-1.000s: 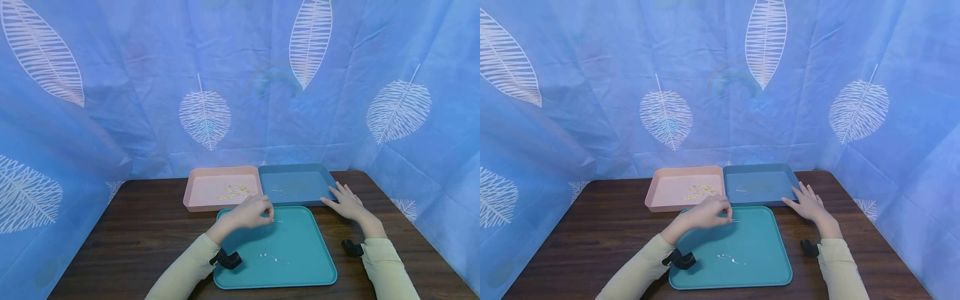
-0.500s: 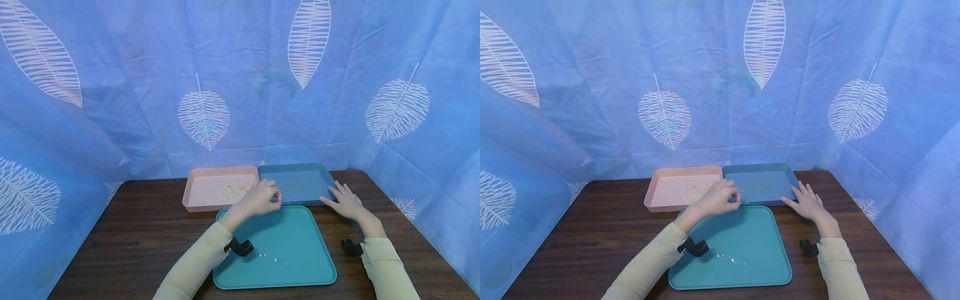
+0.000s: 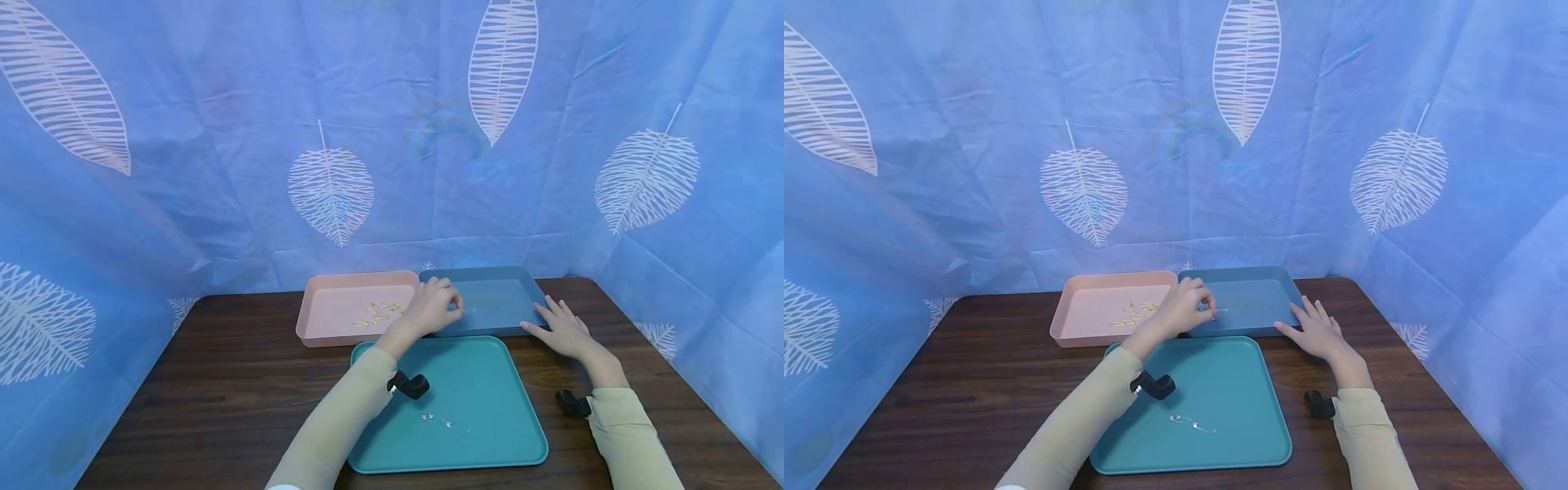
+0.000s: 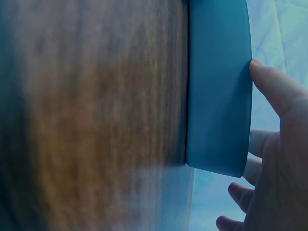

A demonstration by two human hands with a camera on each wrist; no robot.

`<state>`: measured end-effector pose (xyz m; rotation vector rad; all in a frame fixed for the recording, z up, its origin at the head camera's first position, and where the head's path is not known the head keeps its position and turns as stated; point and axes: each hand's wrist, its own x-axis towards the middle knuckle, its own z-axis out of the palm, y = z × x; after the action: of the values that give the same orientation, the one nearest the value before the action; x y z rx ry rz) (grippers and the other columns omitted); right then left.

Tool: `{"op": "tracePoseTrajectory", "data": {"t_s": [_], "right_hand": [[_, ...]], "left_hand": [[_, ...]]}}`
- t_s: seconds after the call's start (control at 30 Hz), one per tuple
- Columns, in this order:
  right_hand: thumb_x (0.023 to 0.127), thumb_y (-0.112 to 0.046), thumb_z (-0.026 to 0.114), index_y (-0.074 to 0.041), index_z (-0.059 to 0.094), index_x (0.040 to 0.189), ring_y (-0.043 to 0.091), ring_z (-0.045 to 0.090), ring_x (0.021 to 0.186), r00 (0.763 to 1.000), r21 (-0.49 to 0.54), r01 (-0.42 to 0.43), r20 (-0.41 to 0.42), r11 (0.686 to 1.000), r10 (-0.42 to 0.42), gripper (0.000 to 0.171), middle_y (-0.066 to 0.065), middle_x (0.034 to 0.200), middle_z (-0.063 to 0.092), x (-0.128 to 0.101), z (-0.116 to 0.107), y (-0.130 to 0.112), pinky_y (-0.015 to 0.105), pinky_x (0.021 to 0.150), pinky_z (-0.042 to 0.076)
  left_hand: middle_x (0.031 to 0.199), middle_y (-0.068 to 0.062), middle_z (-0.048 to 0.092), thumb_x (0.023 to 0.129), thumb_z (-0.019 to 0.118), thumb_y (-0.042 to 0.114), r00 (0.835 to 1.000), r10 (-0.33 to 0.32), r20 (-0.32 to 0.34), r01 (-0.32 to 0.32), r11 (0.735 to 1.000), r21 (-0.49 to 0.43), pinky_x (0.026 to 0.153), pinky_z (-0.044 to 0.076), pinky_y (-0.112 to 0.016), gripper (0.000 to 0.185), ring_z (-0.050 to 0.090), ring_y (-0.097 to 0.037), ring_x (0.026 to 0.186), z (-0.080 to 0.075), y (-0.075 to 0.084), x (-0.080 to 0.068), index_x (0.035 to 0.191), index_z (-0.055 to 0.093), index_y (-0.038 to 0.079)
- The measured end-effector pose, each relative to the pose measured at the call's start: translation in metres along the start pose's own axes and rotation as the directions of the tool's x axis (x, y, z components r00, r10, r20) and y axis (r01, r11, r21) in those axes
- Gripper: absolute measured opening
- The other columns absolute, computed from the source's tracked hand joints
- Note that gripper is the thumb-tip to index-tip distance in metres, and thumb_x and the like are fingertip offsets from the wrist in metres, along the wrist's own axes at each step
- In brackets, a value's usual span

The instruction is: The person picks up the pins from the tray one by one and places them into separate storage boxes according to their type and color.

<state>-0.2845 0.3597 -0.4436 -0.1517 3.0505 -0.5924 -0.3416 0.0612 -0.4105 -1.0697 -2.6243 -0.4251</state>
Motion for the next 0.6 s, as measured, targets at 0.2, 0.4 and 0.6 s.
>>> {"op": "tracePoseTrajectory", "data": {"t_s": [0.2, 0.4, 0.6], "right_hand": [[0.095, -0.057, 0.05, 0.005, 0.027, 0.151, 0.056, 0.003, 0.144, 1.0, 0.002, -0.002, 0.002, 1.0, 0.002, 0.086, 0.035, 0.157, 0.009, -0.001, -0.001, 0.0, 0.077, 0.108, 0.006], [0.095, -0.059, 0.048, 0.004, 0.026, 0.152, 0.055, 0.004, 0.144, 1.0, -0.023, -0.005, 0.001, 1.0, 0.005, 0.087, 0.033, 0.158, 0.01, 0.001, -0.001, 0.003, 0.076, 0.109, 0.005], [0.095, -0.06, 0.048, 0.003, 0.027, 0.151, 0.054, 0.005, 0.145, 1.0, -0.043, -0.006, -0.009, 0.999, 0.006, 0.087, 0.032, 0.158, 0.013, 0.001, -0.001, 0.003, 0.076, 0.109, 0.005]], "left_hand": [[0.099, 0.007, 0.061, 0.094, 0.063, 0.032, 0.998, -0.058, -0.021, 0.059, 0.998, 0.001, 0.072, 0.034, -0.025, 0.01, 0.048, -0.013, 0.085, 0.012, -0.005, 0.012, 0.089, 0.07, 0.027], [0.098, 0.007, 0.061, 0.094, 0.063, 0.032, 0.994, -0.112, -0.016, 0.112, 0.994, -0.003, 0.071, 0.035, -0.026, 0.011, 0.049, -0.014, 0.085, 0.022, -0.011, 0.023, 0.088, 0.07, 0.028], [0.098, 0.005, 0.062, 0.095, 0.062, 0.031, 0.986, -0.169, 0.002, 0.169, 0.986, -0.004, 0.077, 0.043, -0.032, 0.012, 0.052, -0.017, 0.089, 0.028, -0.016, 0.033, 0.087, 0.071, 0.027]]}}
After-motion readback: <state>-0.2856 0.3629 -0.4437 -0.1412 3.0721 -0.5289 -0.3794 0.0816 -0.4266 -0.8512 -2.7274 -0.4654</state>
